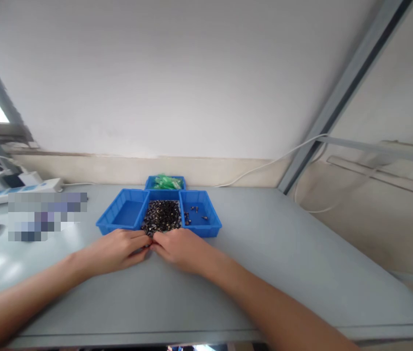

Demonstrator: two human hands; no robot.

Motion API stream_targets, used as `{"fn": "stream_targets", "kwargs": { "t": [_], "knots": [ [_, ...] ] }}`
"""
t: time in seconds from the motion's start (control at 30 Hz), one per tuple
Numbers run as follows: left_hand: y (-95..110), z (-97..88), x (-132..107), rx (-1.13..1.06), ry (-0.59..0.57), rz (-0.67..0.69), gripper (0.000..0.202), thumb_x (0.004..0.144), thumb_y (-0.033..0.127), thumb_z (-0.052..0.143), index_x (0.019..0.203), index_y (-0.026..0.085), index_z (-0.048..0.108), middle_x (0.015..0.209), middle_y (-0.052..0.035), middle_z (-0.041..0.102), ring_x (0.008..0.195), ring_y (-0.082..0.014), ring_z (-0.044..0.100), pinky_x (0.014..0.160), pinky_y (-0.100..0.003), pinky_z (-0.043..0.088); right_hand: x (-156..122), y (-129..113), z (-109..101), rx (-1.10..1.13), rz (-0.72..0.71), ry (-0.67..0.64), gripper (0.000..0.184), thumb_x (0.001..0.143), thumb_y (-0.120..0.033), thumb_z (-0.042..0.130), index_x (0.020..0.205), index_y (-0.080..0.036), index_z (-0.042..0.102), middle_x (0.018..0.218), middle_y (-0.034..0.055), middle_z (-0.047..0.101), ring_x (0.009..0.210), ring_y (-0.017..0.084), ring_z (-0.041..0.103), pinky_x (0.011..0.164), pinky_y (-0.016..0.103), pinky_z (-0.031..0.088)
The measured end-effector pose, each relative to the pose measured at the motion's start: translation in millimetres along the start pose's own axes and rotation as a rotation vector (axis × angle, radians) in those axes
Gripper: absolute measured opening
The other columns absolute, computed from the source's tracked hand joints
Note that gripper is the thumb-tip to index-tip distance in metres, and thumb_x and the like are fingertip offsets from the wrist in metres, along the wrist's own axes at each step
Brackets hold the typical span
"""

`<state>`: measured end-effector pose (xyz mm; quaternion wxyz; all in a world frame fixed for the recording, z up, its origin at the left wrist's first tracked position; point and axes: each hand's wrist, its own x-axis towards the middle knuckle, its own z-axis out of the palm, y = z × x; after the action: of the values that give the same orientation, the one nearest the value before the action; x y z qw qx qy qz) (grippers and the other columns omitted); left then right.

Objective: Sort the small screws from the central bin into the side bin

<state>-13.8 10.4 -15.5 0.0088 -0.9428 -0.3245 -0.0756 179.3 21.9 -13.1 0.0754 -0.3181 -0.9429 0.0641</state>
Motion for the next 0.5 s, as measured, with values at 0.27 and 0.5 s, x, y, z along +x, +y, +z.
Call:
{"fn": "stream_targets", "kwargs": {
  "t": [0.27, 0.5],
  "knots": [
    [-2.3, -1.0, -0.6, -0.004, -0.043, -0.044, 0.018, 0.088, 0.024, 0.038, 0.08, 0.017, 0.053, 0.076, -0.0011, 0.06, 0.065, -0.0143, 0.059, 0.056, -0.023, 0.041, -0.3, -1.5, -1.9, 0.009, -0.005, 0.016, 0.019, 0.086, -0.02, 0.037, 0.076, -0.016, 0.052, 0.073, 0.0024, 0.061, 0.065, 0.013, 0.055, 0.058, 0.022, 0.034],
    [-1.6, -3.4, -2.6, -0.007, -0.047, -0.053, 0.012, 0.085, 0.023, 0.041, 0.082, 0.018, 0.051, 0.071, -0.0002, 0.06, 0.06, -0.0142, 0.058, 0.051, -0.022, 0.038, -1.4, 0.4, 0.0, 0.036, 0.011, 0.026, 0.014, 0.083, -0.021, 0.042, 0.078, -0.017, 0.054, 0.074, 0.0019, 0.062, 0.066, 0.013, 0.056, 0.058, 0.022, 0.035]
  ]
}}
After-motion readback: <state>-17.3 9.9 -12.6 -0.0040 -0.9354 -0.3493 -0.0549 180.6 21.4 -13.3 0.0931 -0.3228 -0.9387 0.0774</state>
